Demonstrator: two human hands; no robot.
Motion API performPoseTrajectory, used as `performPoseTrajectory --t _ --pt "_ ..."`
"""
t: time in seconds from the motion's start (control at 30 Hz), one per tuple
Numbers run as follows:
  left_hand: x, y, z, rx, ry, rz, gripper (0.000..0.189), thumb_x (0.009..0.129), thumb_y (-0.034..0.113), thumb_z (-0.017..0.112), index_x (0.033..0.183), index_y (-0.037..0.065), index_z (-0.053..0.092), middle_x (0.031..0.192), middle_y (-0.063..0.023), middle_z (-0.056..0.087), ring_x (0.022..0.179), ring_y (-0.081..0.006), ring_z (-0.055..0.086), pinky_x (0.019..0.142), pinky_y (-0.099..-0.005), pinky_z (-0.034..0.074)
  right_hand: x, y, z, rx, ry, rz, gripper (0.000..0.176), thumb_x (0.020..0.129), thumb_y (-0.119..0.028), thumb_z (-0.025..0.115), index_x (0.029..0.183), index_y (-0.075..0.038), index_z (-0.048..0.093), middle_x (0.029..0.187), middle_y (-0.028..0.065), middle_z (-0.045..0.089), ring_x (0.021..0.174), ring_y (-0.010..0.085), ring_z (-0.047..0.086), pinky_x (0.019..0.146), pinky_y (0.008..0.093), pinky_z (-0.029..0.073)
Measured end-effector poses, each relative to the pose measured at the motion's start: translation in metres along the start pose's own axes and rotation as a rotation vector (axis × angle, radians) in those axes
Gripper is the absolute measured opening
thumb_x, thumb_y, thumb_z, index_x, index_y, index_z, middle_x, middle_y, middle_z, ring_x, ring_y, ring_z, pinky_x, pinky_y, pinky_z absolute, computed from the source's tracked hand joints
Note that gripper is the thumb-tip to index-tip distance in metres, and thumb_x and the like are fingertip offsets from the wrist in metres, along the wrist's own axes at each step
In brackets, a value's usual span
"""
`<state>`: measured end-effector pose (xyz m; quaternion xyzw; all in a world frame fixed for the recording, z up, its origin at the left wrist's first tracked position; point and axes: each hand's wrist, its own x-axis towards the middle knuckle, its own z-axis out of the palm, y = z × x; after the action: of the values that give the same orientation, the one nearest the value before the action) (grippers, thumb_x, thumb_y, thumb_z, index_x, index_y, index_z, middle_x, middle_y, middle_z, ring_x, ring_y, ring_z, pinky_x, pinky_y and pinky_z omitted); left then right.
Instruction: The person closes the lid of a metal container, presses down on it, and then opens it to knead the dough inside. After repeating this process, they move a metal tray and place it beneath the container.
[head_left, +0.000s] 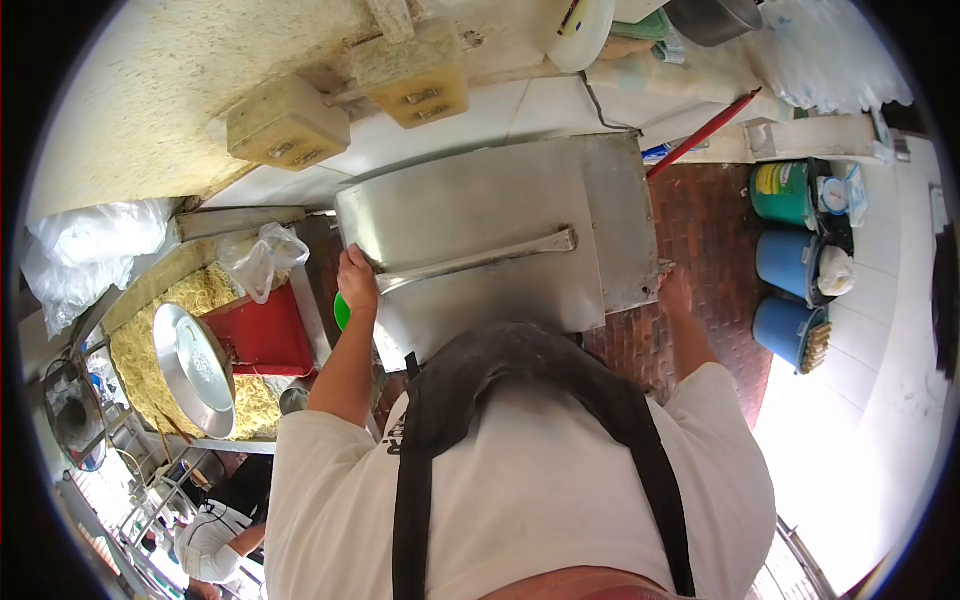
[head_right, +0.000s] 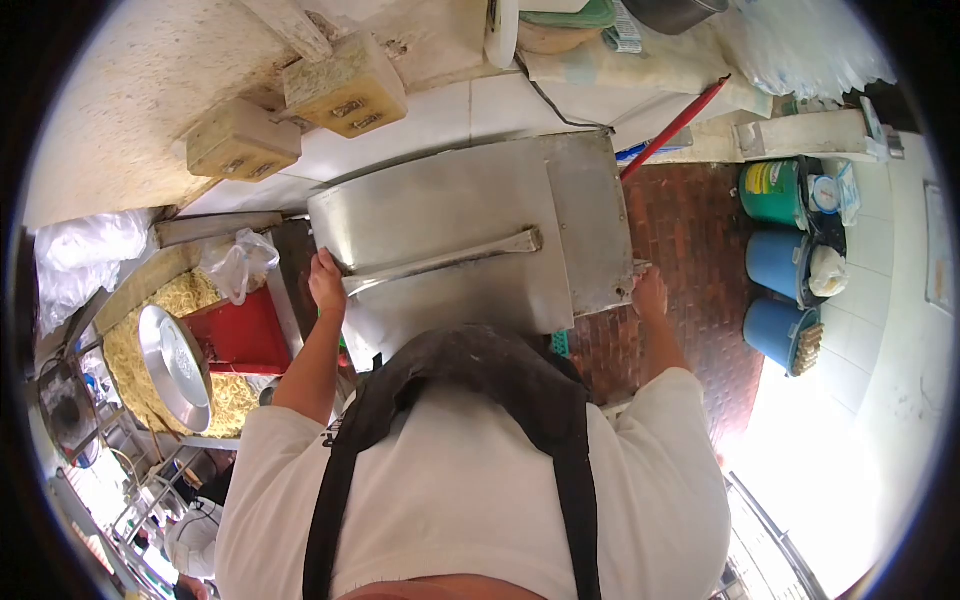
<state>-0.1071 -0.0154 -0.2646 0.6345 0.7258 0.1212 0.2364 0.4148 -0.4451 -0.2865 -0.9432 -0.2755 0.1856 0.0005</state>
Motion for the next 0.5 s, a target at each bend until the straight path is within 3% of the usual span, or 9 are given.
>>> performPoseTrajectory --t 0.13,0.23,0.33,0.5 --pt "-0.002 -0.004 0.001 -0.013 -0.003 0.026 0.054 0.106 0.047 0.033 0.106 0.002 0.062 0.101 -0.0315 0.067 0.094 -0.0534 0.062 0.083 -0.0604 0.047 0.013 -0.009 0.006 0.080 -0.078 0.368 0.042 0.099 -0.034 0.060 0.117 0.002 0.048 0.121 0.0291 0.062 0.110 0.0461 0.063 0.094 0.0553 0.049" --pt "-0.009 -0.013 0.002 -0.027 0.007 0.028 0.052 0.106 0.046 0.034 0.105 0.001 0.061 0.100 -0.0320 0.067 0.093 -0.0540 0.061 0.082 -0.0607 0.047 0.021 -0.005 0.003 0.023 -0.209 0.395 0.046 0.099 -0.035 0.058 0.126 0.001 0.046 0.129 0.0322 0.058 0.116 0.0451 0.060 0.097 0.0527 0.049" --pt "-0.012 -0.012 0.000 -0.031 -0.001 0.039 0.053 0.106 0.046 0.034 0.104 0.001 0.061 0.099 -0.0327 0.066 0.093 -0.0545 0.061 0.082 -0.0611 0.047 -0.002 -0.014 -0.015 -0.114 -0.075 0.079 0.047 0.099 -0.030 0.058 0.135 -0.002 0.045 0.129 0.0317 0.057 0.122 0.0433 0.057 0.098 0.0513 0.048" --pt "-0.017 -0.014 0.000 -0.030 0.026 0.038 0.056 0.106 0.048 0.033 0.104 0.001 0.062 0.100 -0.0336 0.066 0.093 -0.0550 0.061 0.083 -0.0613 0.047 -0.010 -0.012 -0.011 -0.065 -0.088 0.078 0.045 0.099 -0.023 0.058 0.138 -0.005 0.044 0.127 0.0277 0.059 0.125 0.0429 0.054 0.097 0.0520 0.048"
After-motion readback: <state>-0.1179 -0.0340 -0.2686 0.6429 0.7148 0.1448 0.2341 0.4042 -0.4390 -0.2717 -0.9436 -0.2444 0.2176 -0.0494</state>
